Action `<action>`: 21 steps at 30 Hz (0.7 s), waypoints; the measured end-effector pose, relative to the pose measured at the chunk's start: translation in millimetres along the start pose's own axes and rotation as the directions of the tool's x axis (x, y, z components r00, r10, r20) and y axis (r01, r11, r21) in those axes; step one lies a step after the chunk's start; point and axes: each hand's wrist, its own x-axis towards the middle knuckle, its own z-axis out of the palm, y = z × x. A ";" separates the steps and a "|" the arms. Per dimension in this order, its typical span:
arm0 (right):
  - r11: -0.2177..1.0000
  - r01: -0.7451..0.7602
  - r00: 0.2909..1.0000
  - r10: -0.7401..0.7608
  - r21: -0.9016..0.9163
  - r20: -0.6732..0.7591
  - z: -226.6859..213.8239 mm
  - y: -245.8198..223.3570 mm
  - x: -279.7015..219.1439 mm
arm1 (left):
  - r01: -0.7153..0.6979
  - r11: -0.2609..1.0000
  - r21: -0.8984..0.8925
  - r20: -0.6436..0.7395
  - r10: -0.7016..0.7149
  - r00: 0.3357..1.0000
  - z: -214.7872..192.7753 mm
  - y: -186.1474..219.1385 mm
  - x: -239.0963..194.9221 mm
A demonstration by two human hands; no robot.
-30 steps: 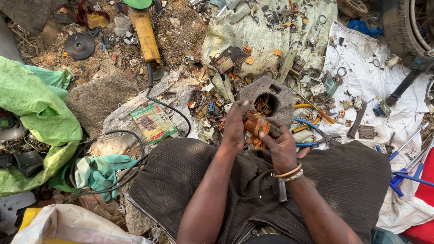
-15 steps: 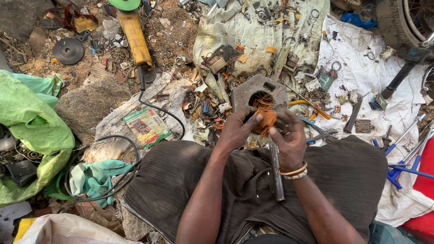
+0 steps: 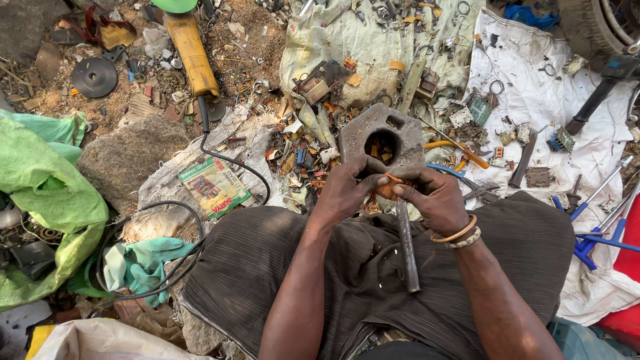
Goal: The person sits on the ground and uses pliers and a hammer to strip copper wire from small electronic components. They repeatedly pull and twist the wire to separate it from the plastic housing, placing the stripped copper into a nearby container.
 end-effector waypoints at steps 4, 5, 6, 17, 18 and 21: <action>0.998 0.051 0.994 -0.048 0.040 -0.093 -2.5 11.1 -2.1 | -0.048 0.997 -0.060 -0.102 0.042 0.994 0.7 -4.8 5.6; 0.998 0.039 0.993 -0.033 0.053 -0.113 -1.9 13.1 -5.0 | -0.103 0.991 -0.085 -0.138 0.091 0.986 1.2 -7.3 5.3; 0.997 0.033 0.992 -0.025 0.065 -0.126 -0.9 14.3 -4.4 | -0.164 0.981 -0.104 -0.181 0.144 0.973 0.8 -9.5 6.5; 0.852 -0.047 0.988 0.116 0.521 -0.101 11.7 16.0 -2.3 | 0.028 0.944 -0.329 -0.195 -0.097 0.976 8.5 -23.6 9.7; 0.900 -0.051 0.987 0.113 0.432 -0.118 13.8 14.8 -2.9 | -0.010 0.954 -0.298 -0.193 -0.050 0.980 7.9 -23.4 8.5; 0.954 -0.057 0.979 0.111 0.295 -0.169 14.1 8.5 -4.2 | -0.012 0.976 -0.218 -0.120 -0.015 0.993 8.1 -20.0 8.6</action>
